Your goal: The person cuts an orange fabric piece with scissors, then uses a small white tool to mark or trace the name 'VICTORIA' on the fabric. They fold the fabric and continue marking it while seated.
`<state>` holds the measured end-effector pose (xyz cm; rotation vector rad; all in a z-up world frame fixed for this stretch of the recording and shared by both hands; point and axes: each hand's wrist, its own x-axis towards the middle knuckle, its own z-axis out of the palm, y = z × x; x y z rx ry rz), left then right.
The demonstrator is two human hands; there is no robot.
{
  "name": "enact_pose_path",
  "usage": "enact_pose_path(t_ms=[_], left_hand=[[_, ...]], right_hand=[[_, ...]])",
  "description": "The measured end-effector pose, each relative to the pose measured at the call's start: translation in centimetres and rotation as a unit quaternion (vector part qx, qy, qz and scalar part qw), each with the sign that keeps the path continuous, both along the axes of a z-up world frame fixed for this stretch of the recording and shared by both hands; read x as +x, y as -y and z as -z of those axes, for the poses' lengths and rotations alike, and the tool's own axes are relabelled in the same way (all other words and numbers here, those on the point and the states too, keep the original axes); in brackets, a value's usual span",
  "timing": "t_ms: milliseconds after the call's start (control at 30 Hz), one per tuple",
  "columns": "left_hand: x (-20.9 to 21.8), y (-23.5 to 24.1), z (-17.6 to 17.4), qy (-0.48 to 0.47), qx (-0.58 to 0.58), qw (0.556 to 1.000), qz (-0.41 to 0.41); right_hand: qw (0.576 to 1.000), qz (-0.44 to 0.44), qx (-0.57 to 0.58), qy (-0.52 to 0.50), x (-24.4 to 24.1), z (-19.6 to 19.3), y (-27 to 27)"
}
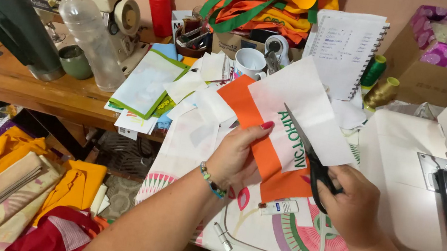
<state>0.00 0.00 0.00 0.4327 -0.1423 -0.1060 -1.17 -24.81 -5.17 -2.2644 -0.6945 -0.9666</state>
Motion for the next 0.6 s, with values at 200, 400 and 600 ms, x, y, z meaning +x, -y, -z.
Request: enact_pose_path(t_ms=[200,400,600], left_hand=[[-0.5,-0.1,-1.3,0.007,0.012,1.0,-0.014],[-0.4,0.3,-0.1,-0.017,0.022,1.0,0.008],[-0.5,0.1,-0.2,-0.022,0.029,0.999,0.014]], right_hand=[[0.999,-0.022,-0.002,0.024,0.7,0.9,0.1],[0.996,0.01,-0.058,0.06,0.6,0.4,-0.2],[0.999,0.012,-0.023,0.044,0.5,0.6,-0.1]])
